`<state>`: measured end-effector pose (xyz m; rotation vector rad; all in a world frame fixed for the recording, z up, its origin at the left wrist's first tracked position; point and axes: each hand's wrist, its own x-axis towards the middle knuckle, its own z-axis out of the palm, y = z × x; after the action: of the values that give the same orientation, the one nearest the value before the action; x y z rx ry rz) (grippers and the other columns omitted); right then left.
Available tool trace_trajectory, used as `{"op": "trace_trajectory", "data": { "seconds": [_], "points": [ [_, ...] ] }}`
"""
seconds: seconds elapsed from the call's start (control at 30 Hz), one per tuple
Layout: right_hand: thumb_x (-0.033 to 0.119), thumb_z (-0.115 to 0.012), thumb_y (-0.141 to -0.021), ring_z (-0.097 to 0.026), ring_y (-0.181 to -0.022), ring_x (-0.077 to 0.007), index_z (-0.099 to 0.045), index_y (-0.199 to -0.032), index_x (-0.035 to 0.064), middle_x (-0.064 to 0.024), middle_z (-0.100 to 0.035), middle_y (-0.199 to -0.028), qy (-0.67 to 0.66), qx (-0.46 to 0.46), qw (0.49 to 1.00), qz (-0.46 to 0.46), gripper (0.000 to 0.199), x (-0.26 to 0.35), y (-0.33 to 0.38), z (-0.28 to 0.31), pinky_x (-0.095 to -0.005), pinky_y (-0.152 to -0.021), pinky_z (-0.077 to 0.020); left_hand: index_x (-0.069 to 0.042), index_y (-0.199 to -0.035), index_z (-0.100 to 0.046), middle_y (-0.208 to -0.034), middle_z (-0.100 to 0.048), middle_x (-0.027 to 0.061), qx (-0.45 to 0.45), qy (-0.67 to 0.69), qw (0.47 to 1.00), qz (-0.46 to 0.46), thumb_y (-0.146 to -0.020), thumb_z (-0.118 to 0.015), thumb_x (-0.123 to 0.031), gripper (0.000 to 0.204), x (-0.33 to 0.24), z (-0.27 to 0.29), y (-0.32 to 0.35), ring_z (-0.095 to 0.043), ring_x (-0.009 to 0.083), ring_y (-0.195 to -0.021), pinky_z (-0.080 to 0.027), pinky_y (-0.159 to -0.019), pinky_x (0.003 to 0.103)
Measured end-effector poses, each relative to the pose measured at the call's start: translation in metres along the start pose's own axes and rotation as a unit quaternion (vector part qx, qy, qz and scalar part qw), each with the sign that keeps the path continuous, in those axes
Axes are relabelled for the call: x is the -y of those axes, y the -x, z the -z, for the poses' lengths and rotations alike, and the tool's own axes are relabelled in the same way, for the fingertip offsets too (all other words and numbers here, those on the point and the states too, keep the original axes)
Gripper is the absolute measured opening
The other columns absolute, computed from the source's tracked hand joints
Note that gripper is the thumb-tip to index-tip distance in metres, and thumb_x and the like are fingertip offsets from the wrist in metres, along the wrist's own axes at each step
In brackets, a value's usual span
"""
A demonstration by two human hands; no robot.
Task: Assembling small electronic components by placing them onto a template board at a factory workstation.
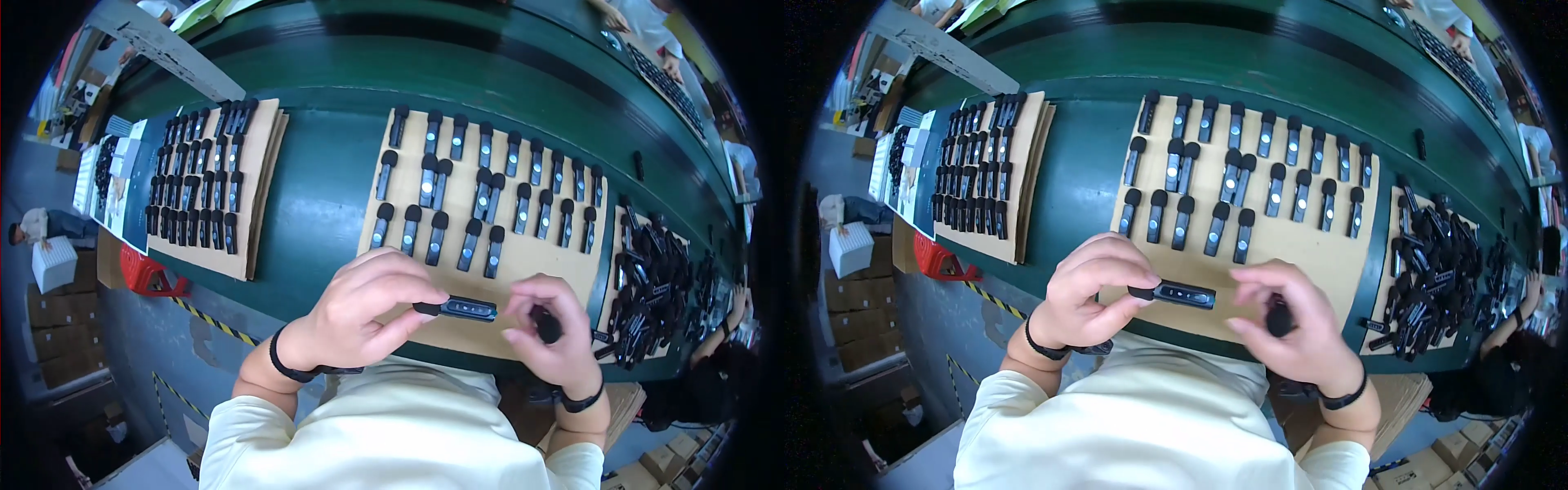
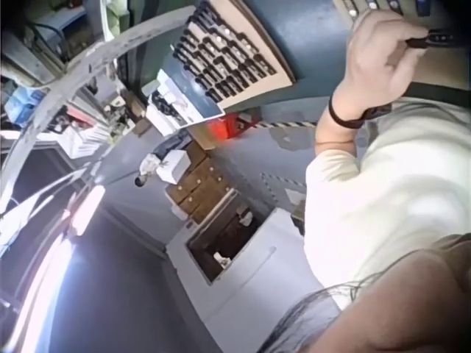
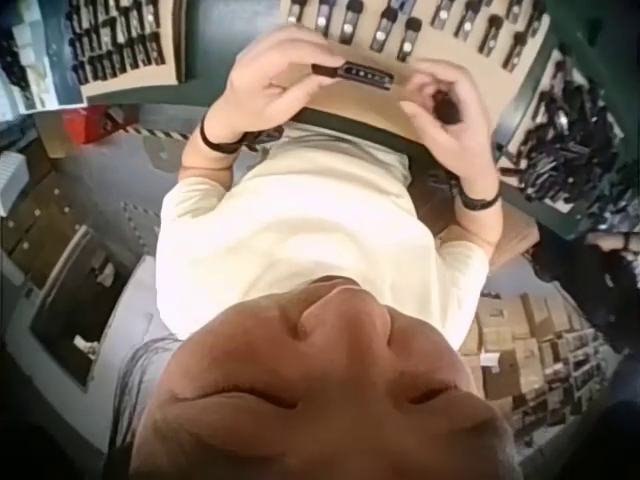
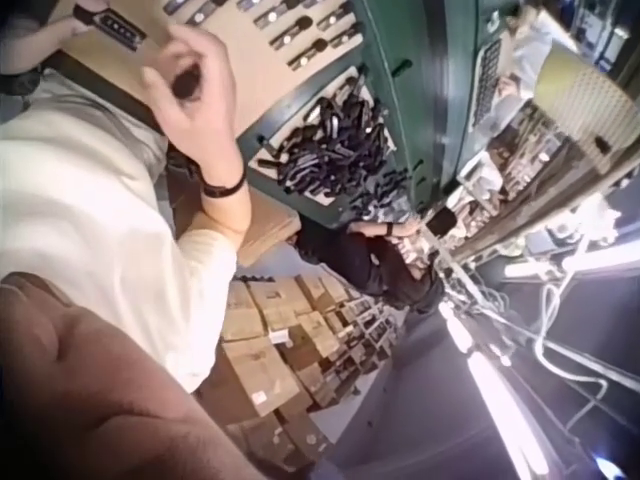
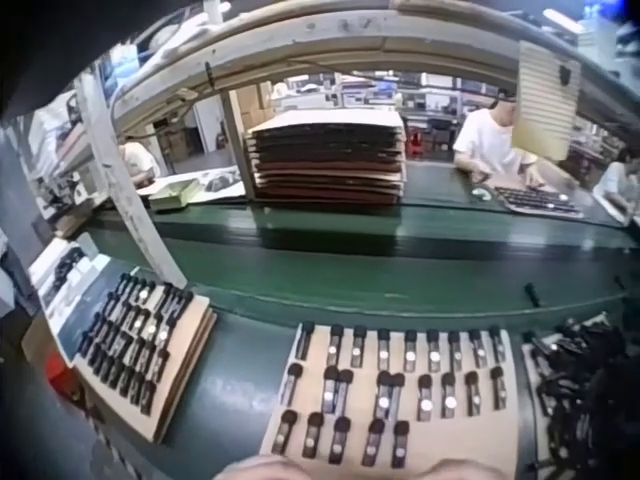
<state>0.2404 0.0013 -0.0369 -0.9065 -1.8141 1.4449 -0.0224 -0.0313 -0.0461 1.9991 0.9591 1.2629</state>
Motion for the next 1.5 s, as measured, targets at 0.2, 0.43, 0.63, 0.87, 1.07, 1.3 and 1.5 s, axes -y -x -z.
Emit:
{"op": "trace_trajectory", "data": {
  "seconds": [0.2, 0.43, 0.63, 0.87, 1.07, 1.3, 1.5],
  "points": [
    [0.000, -0.078, -0.077, -0.046, -0.061, -0.0103, -0.064, -0.109, 0.0011, -0.0069, -0.059, -0.084, 0.097, -0.043, 0.980, 0.169, 0.035, -0.020, 0.004, -0.022, -0.0237, -0.056, -0.0364, -0.001, -0.102, -0.066, -0.092, -0.065, 0.0107, -0.021, 0.025, 0.999, 0.017, -0.074, -0.077, 0.000, 0.031, -0.002, -0.026, 0.011, -0.060, 0.0228, -0.077, -0.047, -0.070, 0.034],
    [0.001, -0.079, -0.076, -0.052, -0.062, -0.0145, -0.065, -0.106, 0.0019, -0.0078, -0.062, -0.082, 0.089, -0.063, 0.977, 0.182, 0.033, -0.016, 0.005, -0.033, -0.0264, -0.054, -0.0394, -0.004, -0.102, -0.068, -0.088, -0.063, 0.0093, -0.011, 0.008, 1.000, 0.025, -0.069, -0.079, -0.002, 0.034, -0.005, -0.024, 0.011, -0.059, 0.0232, -0.076, -0.046, -0.065, 0.033],
    [0.002, -0.079, -0.077, -0.046, -0.060, -0.0109, -0.066, -0.105, 0.0035, -0.0056, -0.060, -0.081, 0.078, -0.074, 0.977, 0.184, 0.031, -0.016, 0.006, -0.032, -0.0243, -0.053, -0.0349, -0.004, -0.100, -0.069, -0.085, -0.062, 0.0088, -0.003, -0.006, 1.000, 0.006, -0.068, -0.079, -0.004, 0.034, -0.003, -0.025, 0.007, -0.058, 0.0241, -0.073, -0.046, -0.064, 0.033],
    [-0.005, -0.078, -0.073, -0.063, -0.070, -0.0217, -0.065, -0.106, 0.0012, -0.0105, -0.065, -0.085, 0.089, -0.063, 0.975, 0.194, 0.037, -0.014, 0.007, -0.026, -0.0301, -0.057, -0.0490, -0.002, -0.099, -0.068, -0.090, -0.062, 0.0091, -0.010, 0.028, 0.999, 0.031, -0.073, -0.080, -0.007, 0.029, -0.007, -0.031, 0.003, -0.059, 0.0240, -0.078, -0.047, -0.071, 0.036],
    [0.003, -0.080, -0.077, -0.048, -0.061, -0.0119, -0.067, -0.101, 0.0036, -0.0058, -0.060, -0.082, 0.094, -0.083, 0.964, 0.234, 0.027, -0.032, 0.002, -0.035, -0.0245, -0.053, -0.0366, -0.002, -0.100, -0.067, -0.093, -0.063, 0.0112, 0.020, 0.015, 1.000, 0.007, -0.075, -0.078, -0.006, 0.028, 0.007, -0.030, 0.008, -0.060, 0.0261, -0.082, -0.047, -0.075, 0.037],
    [0.004, -0.079, -0.078, -0.047, -0.060, -0.0127, -0.067, -0.101, 0.0028, -0.0051, -0.059, -0.081, 0.081, -0.072, 0.972, 0.209, 0.026, -0.026, -0.002, -0.039, -0.0257, -0.053, -0.0368, -0.004, -0.100, -0.066, -0.099, -0.064, 0.0124, 0.037, -0.009, 0.999, 0.006, -0.073, -0.078, -0.007, 0.030, 0.020, -0.036, 0.011, -0.061, 0.0279, -0.087, -0.047, -0.078, 0.038],
    [0.000, -0.079, -0.072, -0.058, -0.065, -0.0225, -0.066, -0.102, 0.0022, -0.0106, -0.062, -0.081, 0.211, -0.082, 0.959, 0.171, 0.033, -0.011, 0.003, -0.007, -0.0306, -0.056, -0.0447, -0.003, -0.100, -0.066, -0.106, -0.064, 0.0137, 0.035, -0.069, 0.996, 0.040, -0.072, -0.077, -0.008, 0.031, 0.000, -0.043, -0.010, -0.061, 0.0293, -0.093, -0.047, -0.082, 0.038]
  ]
}}
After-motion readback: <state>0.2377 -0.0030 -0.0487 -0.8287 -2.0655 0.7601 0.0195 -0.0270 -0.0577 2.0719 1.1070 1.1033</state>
